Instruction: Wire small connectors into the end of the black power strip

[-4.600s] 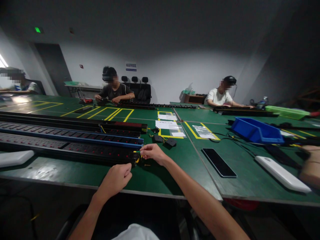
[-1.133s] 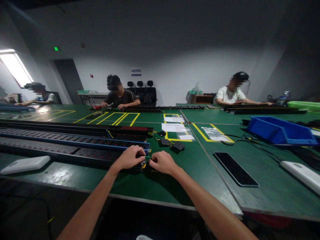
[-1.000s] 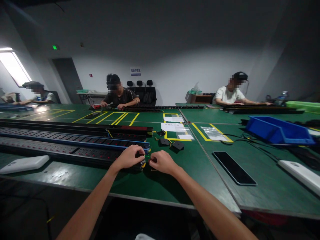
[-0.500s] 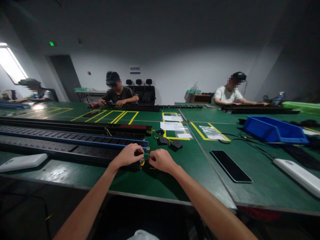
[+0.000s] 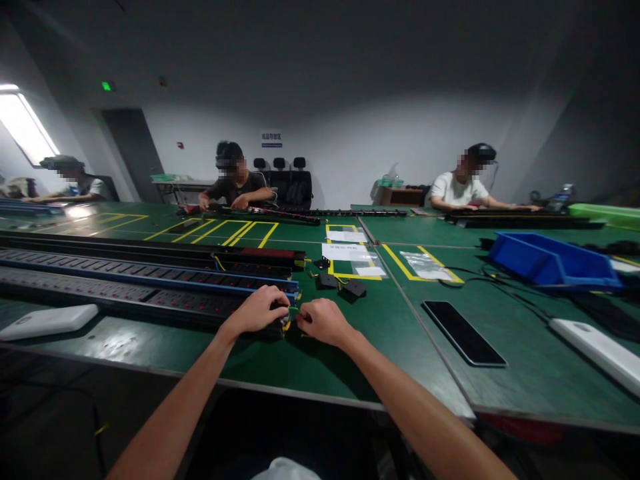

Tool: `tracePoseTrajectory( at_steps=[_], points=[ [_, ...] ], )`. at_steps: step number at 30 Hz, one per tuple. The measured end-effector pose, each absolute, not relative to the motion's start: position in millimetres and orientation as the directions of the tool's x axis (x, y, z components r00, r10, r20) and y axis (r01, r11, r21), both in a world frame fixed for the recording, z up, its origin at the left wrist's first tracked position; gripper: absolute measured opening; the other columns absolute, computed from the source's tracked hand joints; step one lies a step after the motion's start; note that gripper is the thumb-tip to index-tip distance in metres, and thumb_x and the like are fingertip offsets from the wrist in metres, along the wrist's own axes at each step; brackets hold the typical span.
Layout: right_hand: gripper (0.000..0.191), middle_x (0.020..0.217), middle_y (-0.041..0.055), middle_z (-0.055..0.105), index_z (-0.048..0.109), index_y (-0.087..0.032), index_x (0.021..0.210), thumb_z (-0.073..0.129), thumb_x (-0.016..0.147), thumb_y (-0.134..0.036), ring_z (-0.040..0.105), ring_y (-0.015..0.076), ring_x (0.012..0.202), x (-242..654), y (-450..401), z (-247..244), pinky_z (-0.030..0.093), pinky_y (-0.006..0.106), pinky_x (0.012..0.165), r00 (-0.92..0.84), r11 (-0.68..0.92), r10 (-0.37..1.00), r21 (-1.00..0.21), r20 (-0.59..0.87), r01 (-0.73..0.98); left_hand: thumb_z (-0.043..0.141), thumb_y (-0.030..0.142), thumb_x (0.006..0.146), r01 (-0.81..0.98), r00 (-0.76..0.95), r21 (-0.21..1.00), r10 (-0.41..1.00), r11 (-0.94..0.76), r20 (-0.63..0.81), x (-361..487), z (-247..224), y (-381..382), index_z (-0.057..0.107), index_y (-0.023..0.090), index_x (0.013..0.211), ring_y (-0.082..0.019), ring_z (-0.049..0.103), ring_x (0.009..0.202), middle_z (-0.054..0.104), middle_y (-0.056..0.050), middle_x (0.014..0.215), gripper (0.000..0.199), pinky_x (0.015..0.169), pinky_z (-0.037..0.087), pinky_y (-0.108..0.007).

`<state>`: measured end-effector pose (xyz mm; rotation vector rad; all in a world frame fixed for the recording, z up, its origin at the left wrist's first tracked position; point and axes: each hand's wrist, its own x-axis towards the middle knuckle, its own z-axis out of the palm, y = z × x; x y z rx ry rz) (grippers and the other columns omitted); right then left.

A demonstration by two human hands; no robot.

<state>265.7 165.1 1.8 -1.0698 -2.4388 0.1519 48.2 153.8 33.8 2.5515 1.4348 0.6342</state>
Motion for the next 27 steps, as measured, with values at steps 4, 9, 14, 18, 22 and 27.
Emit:
tracePoseTrajectory(
  at_steps=[4,9,14,18,22,27],
  points=[
    [0.022,0.059,-0.0001,0.057,0.059,-0.019,0.062,0.061,0.083,-0.024,0.04,0.0114,0.054,265.2,164.7,1.0,0.018,0.027,0.055,-0.589,0.697,0.711,-0.277,0.383,0.662,0.061,0.029,0.086,0.781,0.46,0.319,0.84,-0.537,0.289,48.2,34.3,152.6,0.071,0.022,0.09,-0.021,0.059,0.096,0.069,-0.004,0.097,0.013,0.089,0.045,-0.031],
    [0.022,0.059,0.0,0.056,0.06,-0.019,0.062,0.061,0.083,-0.024,0.039,0.0113,0.054,264.7,165.9,-0.3,0.018,0.027,0.054,-0.586,0.687,0.722,-0.283,0.368,0.669,0.06,0.028,0.086,0.776,0.466,0.316,0.834,-0.546,0.296,47.8,33.9,153.0,0.071,0.022,0.09,-0.02,0.059,0.095,0.069,-0.004,0.098,0.013,0.088,0.045,-0.03],
    [0.025,0.059,-0.0003,0.055,0.06,-0.018,0.063,0.059,0.086,-0.028,0.039,0.0107,0.054,265.9,168.5,-0.5,0.018,0.027,0.055,-0.58,0.668,0.741,-0.283,0.338,0.689,0.062,0.027,0.083,0.773,0.463,0.322,0.833,-0.547,0.303,48.1,32.8,155.8,0.072,0.021,0.087,-0.019,0.061,0.09,0.07,-0.003,0.092,0.012,0.084,0.045,-0.029],
    [0.026,0.059,-0.0006,0.054,0.057,-0.018,0.063,0.058,0.087,-0.029,0.038,0.0104,0.055,266.4,169.8,-1.6,0.018,0.027,0.055,-0.577,0.668,0.74,-0.286,0.346,0.687,0.063,0.028,0.081,0.786,0.441,0.318,0.841,-0.53,0.313,49.1,31.4,157.1,0.072,0.021,0.087,-0.019,0.062,0.086,0.071,-0.003,0.09,0.013,0.078,0.045,-0.028],
    [0.027,0.058,-0.001,0.052,0.055,-0.018,0.062,0.057,0.087,-0.029,0.038,0.0101,0.054,266.1,170.0,-2.7,0.017,0.027,0.055,-0.574,0.67,0.739,-0.306,0.352,0.676,0.064,0.028,0.079,0.796,0.43,0.311,0.846,-0.52,0.315,49.6,29.8,157.8,0.073,0.022,0.088,-0.019,0.062,0.086,0.071,-0.003,0.09,0.014,0.077,0.046,-0.027],
    [0.027,0.057,-0.0012,0.051,0.055,-0.018,0.061,0.058,0.086,-0.029,0.037,0.0099,0.054,266.0,169.3,-2.3,0.017,0.027,0.055,-0.566,0.664,0.745,-0.321,0.352,0.675,0.065,0.029,0.078,0.802,0.416,0.317,0.855,-0.505,0.31,50.3,29.2,158.3,0.073,0.022,0.088,-0.019,0.063,0.086,0.071,-0.002,0.09,0.014,0.078,0.046,-0.027]
  ],
)
